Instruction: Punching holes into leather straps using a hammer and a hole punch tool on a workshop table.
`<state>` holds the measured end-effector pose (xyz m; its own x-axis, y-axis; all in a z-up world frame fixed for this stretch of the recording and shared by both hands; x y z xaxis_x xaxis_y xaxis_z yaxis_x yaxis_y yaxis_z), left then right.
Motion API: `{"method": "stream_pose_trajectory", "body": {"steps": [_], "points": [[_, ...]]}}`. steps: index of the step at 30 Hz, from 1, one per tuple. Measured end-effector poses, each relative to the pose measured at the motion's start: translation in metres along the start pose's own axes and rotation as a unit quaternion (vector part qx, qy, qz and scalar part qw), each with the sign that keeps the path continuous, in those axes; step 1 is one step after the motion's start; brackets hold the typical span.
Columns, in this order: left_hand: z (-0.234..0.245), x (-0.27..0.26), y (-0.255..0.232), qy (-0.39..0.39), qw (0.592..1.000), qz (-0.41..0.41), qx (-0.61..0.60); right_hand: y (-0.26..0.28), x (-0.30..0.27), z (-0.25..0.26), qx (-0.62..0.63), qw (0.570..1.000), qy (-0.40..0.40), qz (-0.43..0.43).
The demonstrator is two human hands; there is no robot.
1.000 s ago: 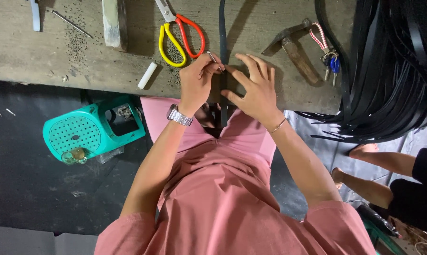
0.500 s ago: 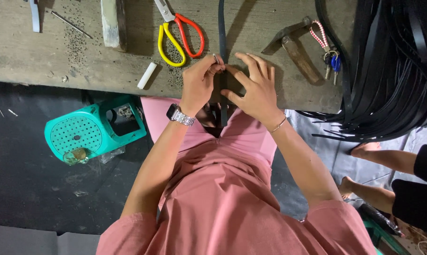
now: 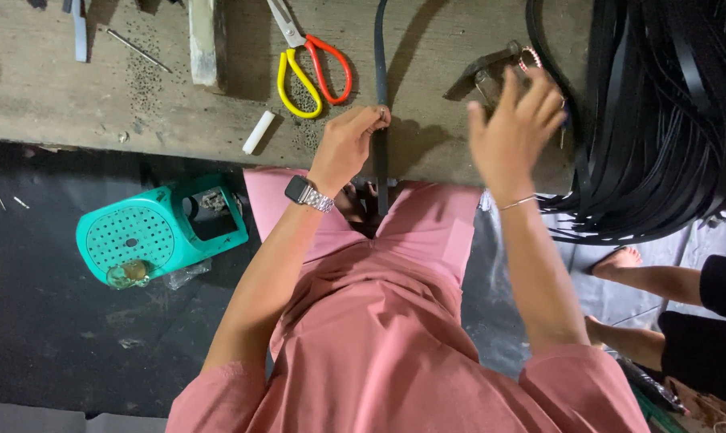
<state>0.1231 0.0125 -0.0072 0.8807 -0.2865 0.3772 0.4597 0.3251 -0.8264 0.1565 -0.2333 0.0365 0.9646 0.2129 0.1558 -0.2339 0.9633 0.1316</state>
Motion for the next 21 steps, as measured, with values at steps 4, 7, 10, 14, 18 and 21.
{"method": "stream_pose_trajectory", "body": {"steps": [4,7,10,14,18,21], "points": [[-0.002,0.0,0.0,-0.039,0.998,-0.035,0.015,-0.047,-0.01,-0.038,-0.177,0.983,-0.043,0.023],[-0.005,-0.002,0.006,-0.045,0.998,-0.032,0.018,-0.048,-0.012,-0.041,-0.018,0.999,-0.015,-0.029],[-0.012,-0.011,0.022,-0.041,0.998,-0.024,0.032,-0.022,-0.016,0.013,0.223,0.974,0.018,0.035],[-0.008,-0.002,0.006,-0.044,0.998,-0.016,0.036,0.024,-0.033,0.055,0.242,0.967,0.038,0.071],[-0.007,-0.007,0.012,-0.043,0.999,-0.011,0.022,0.043,-0.032,0.058,0.252,0.958,0.067,0.122],[-0.008,-0.005,0.01,-0.044,0.999,-0.01,0.02,0.037,-0.039,0.062,0.239,0.962,0.027,0.132]]}}
Point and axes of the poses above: each hand's wrist, its own x-axis towards the middle knuckle, its own z-axis out of the back of the hand, y = z × x, the point moved 2 cm from there along x, towards the middle knuckle, and after that the axes turned 6 degrees about y, right-handed, at the moved point
